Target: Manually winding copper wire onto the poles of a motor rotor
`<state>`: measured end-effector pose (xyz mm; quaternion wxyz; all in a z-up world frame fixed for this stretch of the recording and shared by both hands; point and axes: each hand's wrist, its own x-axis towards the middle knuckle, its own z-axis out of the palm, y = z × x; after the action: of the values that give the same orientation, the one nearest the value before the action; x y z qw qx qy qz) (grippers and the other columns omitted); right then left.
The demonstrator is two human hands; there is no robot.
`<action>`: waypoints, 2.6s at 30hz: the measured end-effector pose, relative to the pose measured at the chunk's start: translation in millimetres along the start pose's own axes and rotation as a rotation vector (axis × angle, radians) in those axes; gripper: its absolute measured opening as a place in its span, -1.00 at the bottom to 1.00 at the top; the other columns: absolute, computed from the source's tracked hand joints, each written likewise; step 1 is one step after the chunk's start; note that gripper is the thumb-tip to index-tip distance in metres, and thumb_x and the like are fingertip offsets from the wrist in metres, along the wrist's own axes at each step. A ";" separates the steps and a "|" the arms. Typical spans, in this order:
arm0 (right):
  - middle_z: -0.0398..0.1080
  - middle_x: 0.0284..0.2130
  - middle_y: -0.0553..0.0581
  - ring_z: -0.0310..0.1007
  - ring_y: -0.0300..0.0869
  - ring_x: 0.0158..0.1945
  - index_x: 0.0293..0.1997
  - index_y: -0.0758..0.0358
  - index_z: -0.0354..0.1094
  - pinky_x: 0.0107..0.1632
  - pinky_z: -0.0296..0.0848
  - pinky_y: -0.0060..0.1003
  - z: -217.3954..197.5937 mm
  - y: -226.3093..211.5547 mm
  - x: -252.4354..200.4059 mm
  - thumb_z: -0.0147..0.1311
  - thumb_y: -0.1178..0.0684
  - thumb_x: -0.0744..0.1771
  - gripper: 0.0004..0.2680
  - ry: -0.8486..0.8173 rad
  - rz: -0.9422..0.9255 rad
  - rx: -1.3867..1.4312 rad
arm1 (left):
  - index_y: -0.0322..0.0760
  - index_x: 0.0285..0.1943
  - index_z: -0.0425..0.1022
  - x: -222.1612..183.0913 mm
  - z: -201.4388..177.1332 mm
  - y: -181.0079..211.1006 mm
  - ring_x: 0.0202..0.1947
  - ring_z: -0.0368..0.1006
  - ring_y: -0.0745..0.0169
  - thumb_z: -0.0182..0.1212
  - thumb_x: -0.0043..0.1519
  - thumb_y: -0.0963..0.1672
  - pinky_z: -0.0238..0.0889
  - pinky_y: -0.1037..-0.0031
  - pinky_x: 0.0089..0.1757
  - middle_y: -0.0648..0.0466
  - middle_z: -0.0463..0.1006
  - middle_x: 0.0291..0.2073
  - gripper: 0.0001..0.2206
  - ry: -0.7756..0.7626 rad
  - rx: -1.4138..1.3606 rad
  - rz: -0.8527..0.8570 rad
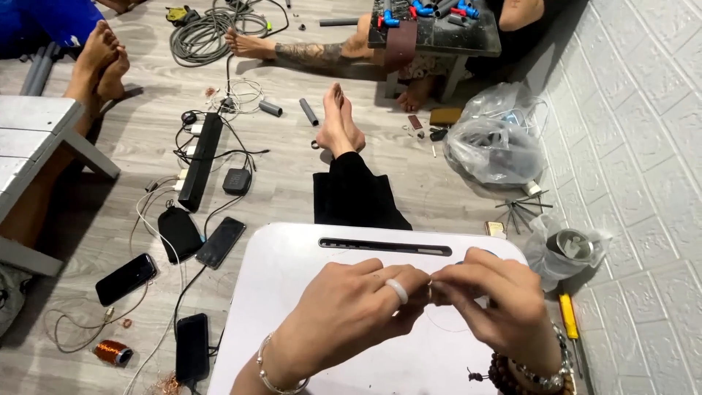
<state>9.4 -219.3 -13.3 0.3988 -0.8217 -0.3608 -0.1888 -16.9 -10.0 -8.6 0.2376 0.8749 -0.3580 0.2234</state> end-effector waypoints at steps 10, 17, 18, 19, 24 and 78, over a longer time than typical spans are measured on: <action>0.42 -0.62 0.01 0.26 -0.40 -0.71 -0.39 0.33 0.48 -0.67 0.14 -0.58 0.6 25.7 3.1 0.20 0.28 0.18 -0.94 -0.100 0.112 0.466 | -0.20 -0.08 0.41 -4.6 -5.9 2.4 -0.52 0.40 0.41 0.35 0.12 -0.16 0.18 0.58 -0.55 0.24 0.61 -0.32 -0.75 -0.038 -0.073 0.016; 0.48 -0.54 0.07 0.26 -0.38 -0.63 -0.33 0.35 0.48 -0.61 0.18 -0.58 17.3 35.0 1.5 0.18 0.29 0.21 -0.94 -0.146 0.140 0.618 | -0.19 -0.01 0.47 -3.9 -15.5 0.6 -0.43 0.48 0.43 0.44 0.00 -0.18 0.29 0.61 -0.47 0.20 0.65 -0.21 -0.63 0.078 -0.134 0.011; 0.46 -0.55 0.04 0.20 -0.39 -0.63 -0.30 0.34 0.48 -0.60 0.12 -0.56 21.5 35.2 1.1 0.18 0.25 0.23 -0.94 -0.144 0.120 0.609 | -0.17 -0.02 0.48 -3.3 -16.5 -0.8 -0.40 0.51 0.42 0.43 0.00 -0.17 0.32 0.61 -0.43 0.19 0.65 -0.20 -0.64 0.097 -0.105 -0.029; 0.45 -0.55 0.01 0.13 -0.39 -0.63 -0.27 0.33 0.49 -0.59 0.06 -0.54 26.1 34.8 1.2 0.17 0.21 0.24 -0.93 -0.143 0.099 0.601 | -0.15 -0.03 0.49 -3.3 -18.0 -2.2 -0.37 0.54 0.41 0.42 0.00 -0.16 0.35 0.60 -0.39 0.17 0.66 -0.19 -0.65 0.118 -0.074 -0.070; 0.50 -0.56 0.00 0.17 -0.37 -0.67 -0.33 0.35 0.50 -0.61 0.13 -0.51 28.0 -2.0 6.1 0.17 0.27 0.19 -0.92 -0.030 0.137 0.267 | -0.15 -0.02 0.46 -5.5 -15.6 -12.3 -0.53 0.41 0.46 0.42 0.05 -0.13 0.17 0.62 -0.55 0.23 0.64 -0.29 -0.67 0.188 0.076 -0.150; 0.41 -0.58 0.07 0.18 -0.37 -0.60 -0.30 0.35 0.46 -0.56 0.10 -0.55 41.5 30.3 -5.6 0.14 0.29 0.23 -0.94 0.024 0.104 0.732 | -0.27 -0.01 0.41 -14.7 -29.8 2.3 -0.41 0.48 0.33 0.36 0.09 -0.17 0.29 0.54 -0.45 0.12 0.60 -0.22 -0.68 0.053 -0.181 0.026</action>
<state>29.2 -201.6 -57.8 0.6796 -0.6394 -0.3577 -0.0361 -34.7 13.4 7.3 0.3220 0.8391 -0.3815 0.2161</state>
